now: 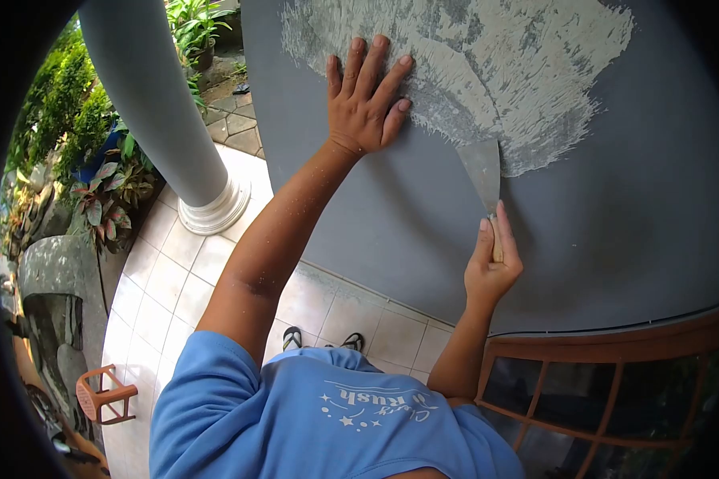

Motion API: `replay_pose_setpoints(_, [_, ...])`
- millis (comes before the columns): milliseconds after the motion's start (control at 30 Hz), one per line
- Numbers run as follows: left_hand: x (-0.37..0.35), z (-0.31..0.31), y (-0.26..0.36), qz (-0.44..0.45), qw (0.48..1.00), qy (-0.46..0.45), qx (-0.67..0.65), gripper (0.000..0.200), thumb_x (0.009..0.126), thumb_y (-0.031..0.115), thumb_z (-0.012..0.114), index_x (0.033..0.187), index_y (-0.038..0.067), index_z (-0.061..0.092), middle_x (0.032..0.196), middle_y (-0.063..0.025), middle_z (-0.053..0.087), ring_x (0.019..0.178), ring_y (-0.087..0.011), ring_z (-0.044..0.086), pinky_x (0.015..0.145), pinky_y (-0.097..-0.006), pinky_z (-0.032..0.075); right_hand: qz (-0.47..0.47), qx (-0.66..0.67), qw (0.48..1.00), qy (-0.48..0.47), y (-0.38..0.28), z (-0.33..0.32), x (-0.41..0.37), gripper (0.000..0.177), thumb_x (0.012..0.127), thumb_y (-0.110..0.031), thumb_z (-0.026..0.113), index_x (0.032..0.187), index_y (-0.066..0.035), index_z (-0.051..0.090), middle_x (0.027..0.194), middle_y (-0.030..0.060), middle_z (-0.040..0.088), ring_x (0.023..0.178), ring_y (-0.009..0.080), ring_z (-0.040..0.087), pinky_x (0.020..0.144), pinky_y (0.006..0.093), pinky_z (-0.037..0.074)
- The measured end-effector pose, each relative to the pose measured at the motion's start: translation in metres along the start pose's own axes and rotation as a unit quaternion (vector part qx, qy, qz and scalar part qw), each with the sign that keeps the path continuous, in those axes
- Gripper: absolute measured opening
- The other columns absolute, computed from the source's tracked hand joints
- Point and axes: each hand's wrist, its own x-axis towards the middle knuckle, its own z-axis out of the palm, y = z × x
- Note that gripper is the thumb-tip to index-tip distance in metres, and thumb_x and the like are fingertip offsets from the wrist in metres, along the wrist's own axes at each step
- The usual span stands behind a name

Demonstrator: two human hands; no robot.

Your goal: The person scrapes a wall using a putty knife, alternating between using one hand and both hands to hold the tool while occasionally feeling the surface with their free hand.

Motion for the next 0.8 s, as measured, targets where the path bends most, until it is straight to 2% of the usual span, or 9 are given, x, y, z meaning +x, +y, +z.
replay_pose_setpoints(133, [0.000,0.001,-0.001,-0.005,1.000,0.003,0.001,0.054,0.095,0.038,0.038,0.142,0.015,0.049,0.155,-0.0194,0.032,0.148,-0.0368,0.018,0.119,-0.0501,-0.002,-0.030,-0.058,0.996,0.056,0.001,-0.008,-0.007,0.030,0.091,0.003,0.060,0.121,0.008,0.062,0.108,0.0212,0.070,0.093,0.0182,0.068,0.079,0.0271,0.056])
replay_pose_setpoints(233, [-0.003,-0.002,0.003,-0.009,1.000,-0.008,0.002,0.054,0.095,0.038,0.038,0.142,0.015,0.050,0.154,-0.0200,0.033,0.148,-0.0365,0.018,0.119,-0.0496,-0.002,-0.019,-0.058,0.996,0.065,0.004,-0.003,-0.004,0.030,0.090,0.003,0.061,0.120,0.008,0.062,0.107,0.0212,0.070,0.091,0.0179,0.069,0.078,0.0278,0.057])
replay_pose_setpoints(333, [-0.002,-0.001,0.003,-0.008,1.000,-0.005,-0.001,0.054,0.095,0.038,0.038,0.142,0.015,0.050,0.154,-0.0201,0.033,0.148,-0.0367,0.018,0.119,-0.0498,-0.002,-0.020,-0.038,0.999,0.021,-0.001,-0.017,-0.006,0.031,0.090,0.003,0.061,0.120,0.008,0.063,0.105,0.0207,0.070,0.089,0.0181,0.069,0.077,0.0276,0.057])
replay_pose_setpoints(433, [0.001,0.000,0.002,-0.009,1.000,0.006,-0.001,0.054,0.095,0.038,0.037,0.142,0.014,0.050,0.154,-0.0203,0.033,0.147,-0.0372,0.019,0.119,-0.0502,-0.002,-0.059,-0.064,0.995,0.054,0.007,-0.006,-0.003,0.030,0.090,0.003,0.062,0.120,0.007,0.063,0.102,0.0197,0.071,0.087,0.0170,0.069,0.075,0.0266,0.056])
replay_pose_setpoints(533, [-0.004,-0.004,0.006,-0.013,1.000,-0.010,-0.004,0.054,0.096,0.039,0.036,0.141,0.014,0.051,0.153,-0.0206,0.034,0.147,-0.0379,0.020,0.119,-0.0504,-0.002,-0.003,-0.031,1.000,0.001,0.002,0.011,-0.002,0.030,0.090,0.003,0.062,0.120,0.007,0.063,0.100,0.0195,0.072,0.085,0.0174,0.070,0.075,0.0268,0.056])
replay_pose_setpoints(633, [-0.002,0.000,0.001,0.002,1.000,0.003,-0.007,0.054,0.096,0.039,0.037,0.141,0.014,0.051,0.153,-0.0205,0.035,0.147,-0.0383,0.020,0.119,-0.0503,-0.002,-0.028,-0.022,0.999,0.018,-0.004,-0.006,-0.002,0.030,0.089,0.003,0.062,0.120,0.007,0.064,0.102,0.0200,0.071,0.087,0.0180,0.069,0.075,0.0282,0.057])
replay_pose_setpoints(733, [-0.001,0.000,0.001,-0.001,1.000,0.007,-0.008,0.053,0.096,0.039,0.036,0.141,0.014,0.051,0.154,-0.0200,0.034,0.147,-0.0380,0.019,0.119,-0.0503,-0.001,-0.036,-0.069,0.996,0.048,0.000,-0.007,-0.003,0.030,0.090,0.003,0.062,0.120,0.007,0.063,0.106,0.0209,0.070,0.090,0.0188,0.069,0.078,0.0286,0.057])
replay_pose_setpoints(800, [-0.003,-0.004,0.002,-0.008,1.000,-0.005,-0.003,0.053,0.096,0.039,0.036,0.141,0.014,0.051,0.153,-0.0200,0.035,0.147,-0.0378,0.020,0.119,-0.0504,-0.001,0.007,-0.061,0.997,0.046,0.006,-0.004,-0.002,0.031,0.090,0.003,0.062,0.120,0.007,0.063,0.109,0.0215,0.069,0.093,0.0194,0.069,0.080,0.0284,0.056])
